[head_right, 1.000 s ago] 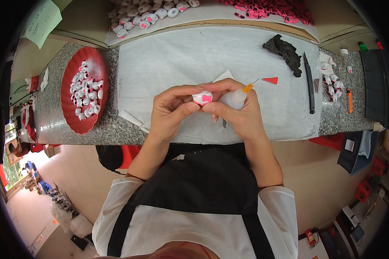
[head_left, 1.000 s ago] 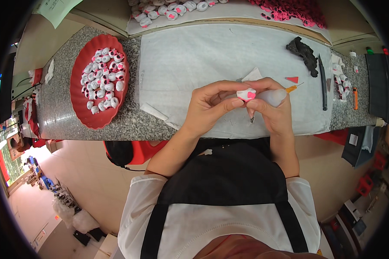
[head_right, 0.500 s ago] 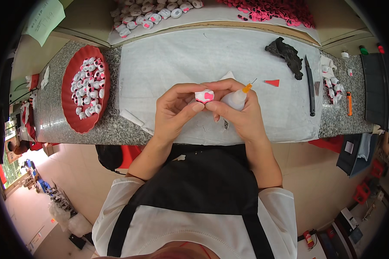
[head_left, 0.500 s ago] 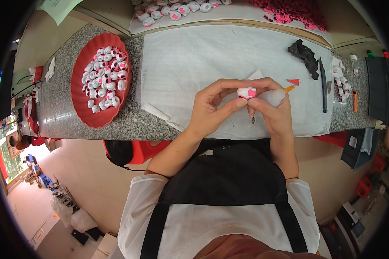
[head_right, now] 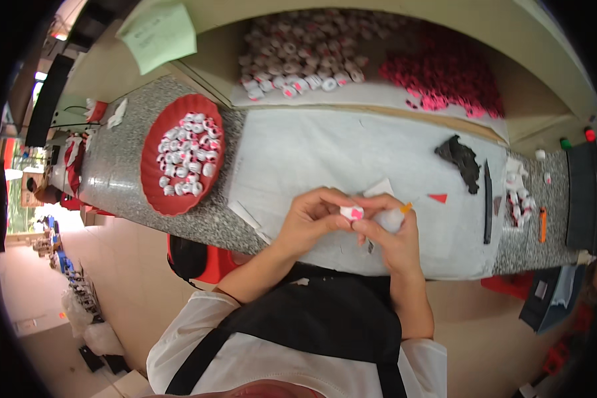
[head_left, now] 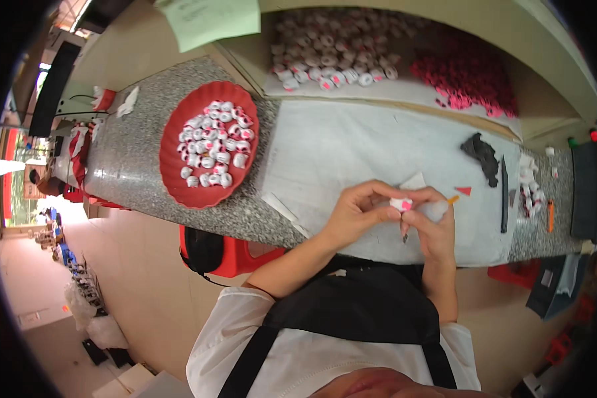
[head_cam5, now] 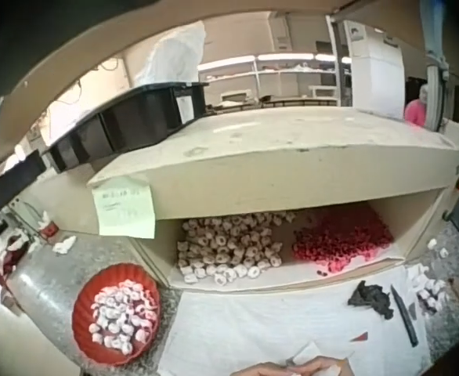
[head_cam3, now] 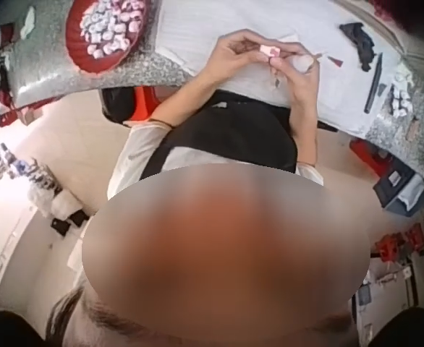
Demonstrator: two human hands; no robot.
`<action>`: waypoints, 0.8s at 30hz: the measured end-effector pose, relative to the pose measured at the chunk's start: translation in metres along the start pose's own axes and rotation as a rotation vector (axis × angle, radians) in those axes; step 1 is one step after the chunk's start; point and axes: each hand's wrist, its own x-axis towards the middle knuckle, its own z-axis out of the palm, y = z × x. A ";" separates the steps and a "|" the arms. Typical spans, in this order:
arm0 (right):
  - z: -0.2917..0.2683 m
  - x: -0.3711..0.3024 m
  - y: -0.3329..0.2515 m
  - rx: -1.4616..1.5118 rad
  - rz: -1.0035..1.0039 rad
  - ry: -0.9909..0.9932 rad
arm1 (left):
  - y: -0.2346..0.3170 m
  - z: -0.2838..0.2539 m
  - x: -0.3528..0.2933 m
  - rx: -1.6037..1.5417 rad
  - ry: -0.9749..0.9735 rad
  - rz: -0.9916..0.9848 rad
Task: Applying glue and attaching small pink bow pieces to toy cat heads.
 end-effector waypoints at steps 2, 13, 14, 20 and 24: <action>-0.001 -0.002 0.002 -0.004 -0.039 -0.030 | -0.001 0.002 -0.003 0.030 -0.008 0.047; 0.004 -0.009 0.000 0.028 -0.084 -0.077 | 0.013 0.008 -0.012 0.343 -0.046 0.216; 0.004 -0.010 -0.001 0.023 -0.062 -0.087 | 0.016 0.011 -0.014 0.336 -0.022 0.215; 0.019 -0.001 -0.014 -0.267 -0.070 -0.019 | 0.064 -0.015 -0.020 1.134 0.326 0.590; -0.004 0.010 -0.005 -0.294 -0.072 0.008 | 0.115 -0.071 -0.030 1.541 0.929 0.765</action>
